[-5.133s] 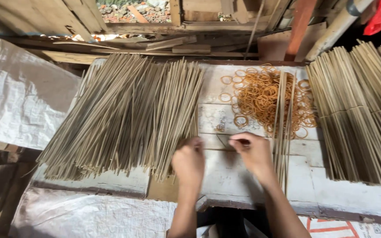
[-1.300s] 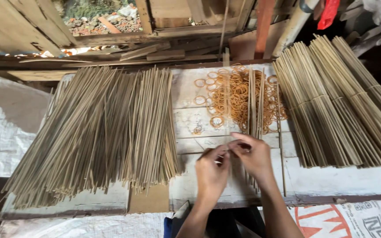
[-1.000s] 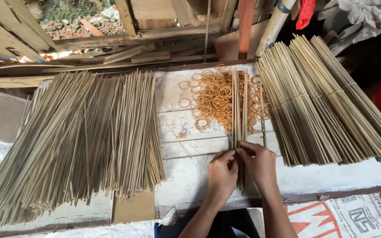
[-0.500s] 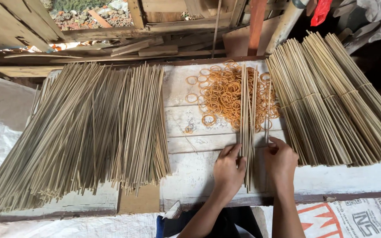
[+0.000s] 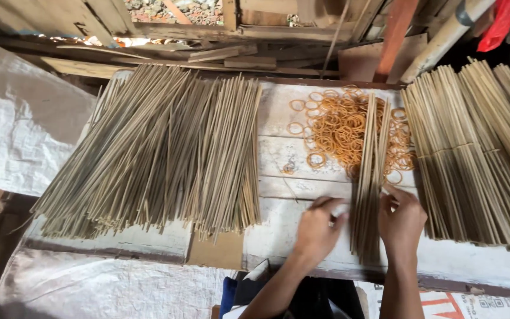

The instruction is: Aligning and bundling thin wooden sticks using rubber bands on a work table.

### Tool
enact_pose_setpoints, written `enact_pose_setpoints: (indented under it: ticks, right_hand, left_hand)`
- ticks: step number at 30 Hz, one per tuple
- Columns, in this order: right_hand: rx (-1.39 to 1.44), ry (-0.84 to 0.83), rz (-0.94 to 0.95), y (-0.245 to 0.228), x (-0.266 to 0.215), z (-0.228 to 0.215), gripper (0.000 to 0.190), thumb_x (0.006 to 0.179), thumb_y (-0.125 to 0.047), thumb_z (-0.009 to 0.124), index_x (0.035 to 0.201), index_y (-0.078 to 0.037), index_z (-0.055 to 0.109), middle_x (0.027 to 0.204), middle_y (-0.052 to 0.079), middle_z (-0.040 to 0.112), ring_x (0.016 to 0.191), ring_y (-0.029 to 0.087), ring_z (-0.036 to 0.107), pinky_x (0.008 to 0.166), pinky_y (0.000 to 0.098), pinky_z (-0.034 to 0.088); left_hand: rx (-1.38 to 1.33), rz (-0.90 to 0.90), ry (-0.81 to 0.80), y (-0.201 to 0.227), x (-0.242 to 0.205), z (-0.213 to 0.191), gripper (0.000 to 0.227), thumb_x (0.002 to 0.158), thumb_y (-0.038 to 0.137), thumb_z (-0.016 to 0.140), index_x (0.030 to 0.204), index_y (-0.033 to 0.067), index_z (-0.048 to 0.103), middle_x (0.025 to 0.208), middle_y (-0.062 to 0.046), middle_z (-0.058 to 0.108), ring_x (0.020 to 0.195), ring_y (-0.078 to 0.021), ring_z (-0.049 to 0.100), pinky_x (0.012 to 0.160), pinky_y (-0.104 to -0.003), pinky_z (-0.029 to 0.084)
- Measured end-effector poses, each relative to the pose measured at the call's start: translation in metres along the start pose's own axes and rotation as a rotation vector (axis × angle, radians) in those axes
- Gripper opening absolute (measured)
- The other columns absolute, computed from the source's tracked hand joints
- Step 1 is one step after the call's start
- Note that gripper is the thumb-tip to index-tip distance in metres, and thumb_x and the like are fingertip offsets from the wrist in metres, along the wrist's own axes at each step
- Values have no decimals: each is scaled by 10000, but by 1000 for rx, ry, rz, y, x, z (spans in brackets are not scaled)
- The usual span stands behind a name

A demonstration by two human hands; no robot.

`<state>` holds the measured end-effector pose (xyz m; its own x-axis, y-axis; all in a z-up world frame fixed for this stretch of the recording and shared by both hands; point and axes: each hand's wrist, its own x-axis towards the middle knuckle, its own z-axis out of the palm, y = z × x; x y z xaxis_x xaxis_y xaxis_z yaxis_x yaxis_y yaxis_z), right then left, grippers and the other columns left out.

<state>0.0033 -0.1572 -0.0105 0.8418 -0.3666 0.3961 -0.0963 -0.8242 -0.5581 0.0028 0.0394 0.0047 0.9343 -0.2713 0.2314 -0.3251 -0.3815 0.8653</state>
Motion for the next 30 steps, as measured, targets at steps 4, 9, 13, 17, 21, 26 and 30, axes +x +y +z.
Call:
enact_pose_setpoints:
  ticks: [4, 9, 13, 17, 21, 26, 30]
  right_hand:
    - [259, 117, -117, -78, 0, 20, 285, 857, 106, 776, 1087, -59, 814, 926, 176, 707, 844, 360, 715, 731, 392, 614]
    - [602, -460, -132, -169, -14, 86, 154, 882, -95, 751, 1010, -126, 831, 929, 183, 773, 855, 369, 767, 730, 395, 659]
    - [424, -586, -253, -231, -16, 106, 195, 849, -86, 755, 1036, -96, 812, 921, 161, 784, 901, 366, 762, 771, 415, 647]
    - [339, -658, -119, -255, -21, 114, 201, 825, -244, 841, 977, -122, 792, 869, 108, 798, 884, 322, 776, 760, 427, 646]
    - [395, -735, 18, -261, -19, 114, 242, 795, -202, 877, 989, -98, 776, 880, 133, 795, 856, 325, 781, 702, 411, 656]
    - [717, -767, 270, -234, -11, 136, 368, 764, -44, 865, 1085, 8, 692, 928, 247, 761, 782, 309, 769, 668, 377, 662]
    - [1009, -757, 450, -229, -16, 118, 518, 808, 49, 806, 1269, 96, 575, 995, 312, 735, 769, 264, 752, 715, 337, 663]
  left_hand:
    - [301, -142, 360, -49, -9, -64, 74, 870, 231, 751, 928, 265, 781, 742, 3, 749, 615, -274, 760, 525, -416, 596]
    - [634, -396, 669, -81, -35, -154, 112, 811, 194, 769, 915, 230, 749, 788, -22, 722, 678, -306, 747, 581, -470, 599]
    - [651, -465, 623, -60, -39, -178, 125, 881, 120, 751, 996, 170, 753, 822, -36, 705, 735, -300, 752, 647, -440, 629]
    - [708, -540, 547, -86, -40, -172, 141, 821, 185, 805, 960, 191, 783, 785, -30, 733, 710, -298, 756, 598, -465, 628]
    - [679, -547, 513, -101, -39, -170, 113, 857, 190, 754, 963, 203, 790, 816, -63, 739, 708, -351, 751, 619, -505, 621]
    - [542, -530, 516, -77, -39, -177, 148, 887, 158, 698, 999, 172, 794, 895, -95, 750, 747, -407, 750, 681, -530, 611]
    - [213, -427, 563, -19, -35, -176, 156, 873, 101, 741, 1012, 108, 809, 930, -128, 791, 777, -388, 771, 682, -484, 613]
